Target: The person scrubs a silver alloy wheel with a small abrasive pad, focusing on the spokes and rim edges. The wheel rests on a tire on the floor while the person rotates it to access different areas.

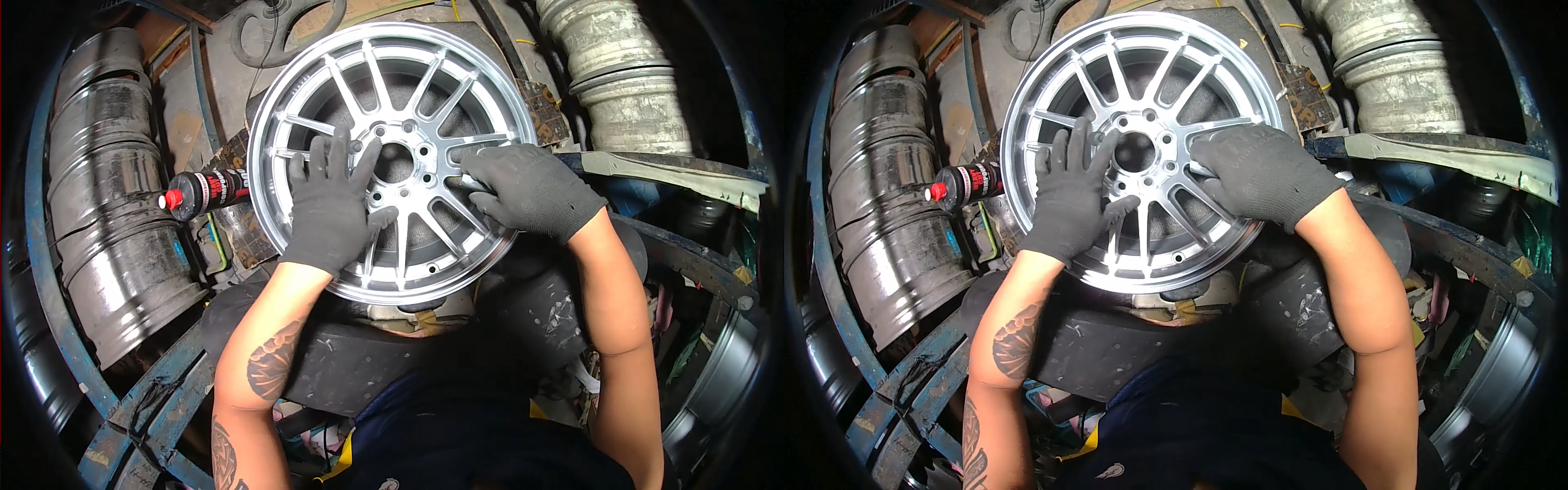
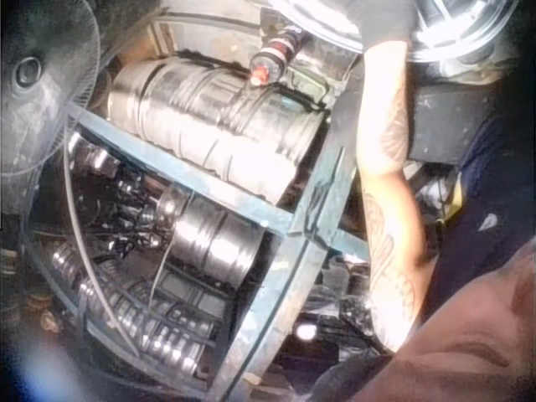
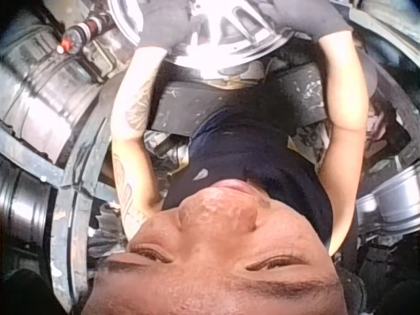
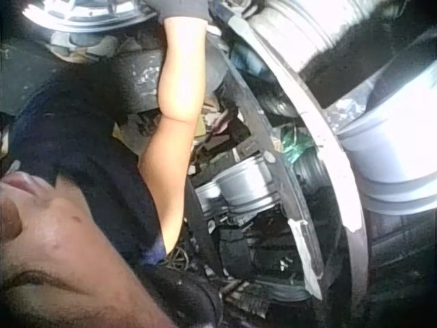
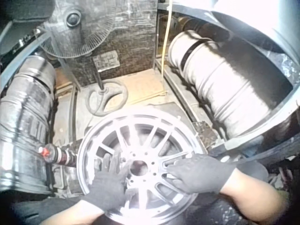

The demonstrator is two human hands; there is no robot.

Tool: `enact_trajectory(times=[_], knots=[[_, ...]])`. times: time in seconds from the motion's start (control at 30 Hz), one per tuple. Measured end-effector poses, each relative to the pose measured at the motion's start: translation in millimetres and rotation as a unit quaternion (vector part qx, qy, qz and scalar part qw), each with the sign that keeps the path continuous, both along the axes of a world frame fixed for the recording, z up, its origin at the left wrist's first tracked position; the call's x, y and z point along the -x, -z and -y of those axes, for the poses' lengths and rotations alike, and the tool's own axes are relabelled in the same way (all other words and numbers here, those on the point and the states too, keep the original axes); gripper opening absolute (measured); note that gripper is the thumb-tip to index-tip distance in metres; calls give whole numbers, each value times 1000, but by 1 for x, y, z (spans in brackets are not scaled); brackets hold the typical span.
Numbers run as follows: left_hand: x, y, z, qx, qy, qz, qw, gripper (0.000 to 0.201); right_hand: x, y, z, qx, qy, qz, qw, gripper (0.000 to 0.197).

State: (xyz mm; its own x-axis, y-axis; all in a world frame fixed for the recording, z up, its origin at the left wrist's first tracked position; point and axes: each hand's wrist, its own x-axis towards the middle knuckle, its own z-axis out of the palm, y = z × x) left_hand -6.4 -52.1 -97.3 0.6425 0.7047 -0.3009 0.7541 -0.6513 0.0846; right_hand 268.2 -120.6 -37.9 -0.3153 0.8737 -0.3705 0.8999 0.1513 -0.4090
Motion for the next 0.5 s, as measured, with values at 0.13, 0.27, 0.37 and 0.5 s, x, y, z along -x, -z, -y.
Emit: enact_trajectory(times=[0.13,0.27,0.37,0.5], knots=[[0,1,1,16,5,15,1000,100,-2,-7,0,-3,10,-7,1000,48],[10,-3,-5,-3,8,17,1000,103,-8,-13,-5,40,30,1,999,43],[19,-11,-15,-4,-22,11,1000,105,-16,0,-1,-81,49,-24,995,24],[26,-29,-25,2,-82,28,996,104,-17,3,-1,-81,56,-1,995,25]])
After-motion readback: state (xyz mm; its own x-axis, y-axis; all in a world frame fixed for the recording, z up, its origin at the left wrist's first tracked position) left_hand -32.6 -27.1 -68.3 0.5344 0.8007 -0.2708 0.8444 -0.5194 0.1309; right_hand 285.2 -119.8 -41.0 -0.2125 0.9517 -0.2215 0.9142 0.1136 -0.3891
